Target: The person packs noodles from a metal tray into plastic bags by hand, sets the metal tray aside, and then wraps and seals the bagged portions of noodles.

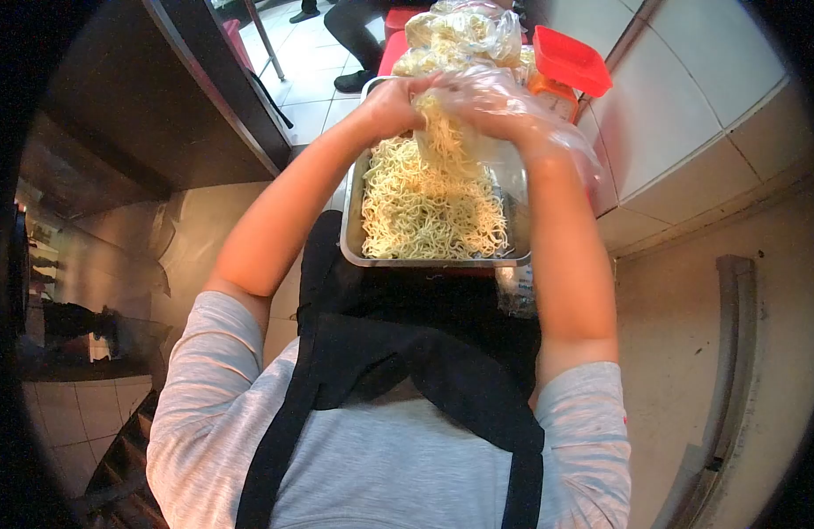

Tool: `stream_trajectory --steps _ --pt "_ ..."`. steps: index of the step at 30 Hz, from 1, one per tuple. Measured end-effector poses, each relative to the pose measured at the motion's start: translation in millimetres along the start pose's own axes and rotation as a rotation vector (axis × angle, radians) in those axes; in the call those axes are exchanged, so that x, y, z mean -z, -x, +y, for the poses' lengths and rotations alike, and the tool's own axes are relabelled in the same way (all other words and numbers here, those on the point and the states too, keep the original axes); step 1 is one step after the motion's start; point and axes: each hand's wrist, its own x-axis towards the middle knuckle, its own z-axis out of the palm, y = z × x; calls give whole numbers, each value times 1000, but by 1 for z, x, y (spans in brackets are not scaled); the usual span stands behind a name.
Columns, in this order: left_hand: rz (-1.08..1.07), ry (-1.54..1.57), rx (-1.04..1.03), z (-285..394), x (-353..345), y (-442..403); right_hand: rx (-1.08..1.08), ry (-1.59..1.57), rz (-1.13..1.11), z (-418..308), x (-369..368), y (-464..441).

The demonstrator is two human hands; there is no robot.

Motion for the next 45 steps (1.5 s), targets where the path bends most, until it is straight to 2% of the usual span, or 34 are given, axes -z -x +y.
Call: stream_trajectory --steps 2,6,8,10,13,14,17,21,24,27,30,33,34,35,37,40,42,43,45 --pt "-78 350 120 4 3 -3 -64 -211 146 11 1 20" --pt "-80 563 99 26 9 -2 -286 -406 242 26 -24 44" --pt "-26 646 63 34 12 1 -151 -307 339 25 -54 53" --pt "37 739 37 43 17 7 -10 -782 422 23 -98 46" --pt "84 444 59 40 30 16 -237 -906 254 30 -92 42" --pt "82 394 46 32 33 17 -230 -954 234 33 -86 44" --pt "-38 395 67 26 31 29 -88 -422 223 39 -61 36" --pt "-25 272 52 16 1 31 -192 71 162 -11 -21 38" --pt "-90 338 90 18 -5 33 -47 -249 209 -23 -12 38" --pt "-94 488 52 20 -7 29 -70 -135 287 -33 -15 30" --pt "-89 518 134 16 -13 27 223 122 315 -31 -20 28" --pt "95 302 157 9 -18 31 251 135 696 -8 -35 11" --pt "146 254 96 -9 -23 26 130 9 678 -39 -8 27" --pt "147 217 117 -26 -24 22 165 43 757 -40 11 31" --pt "144 142 155 -47 -19 20 116 -229 872 -46 35 39" --pt "117 218 186 -40 -5 30 -144 -1150 892 -72 48 54" --pt "136 264 184 -33 5 39 -210 -572 812 -55 37 55" --pt "153 182 132 -35 9 40 -237 -286 758 -40 26 56" --pt "187 19 29 -39 16 40 -254 -80 421 9 -12 53"
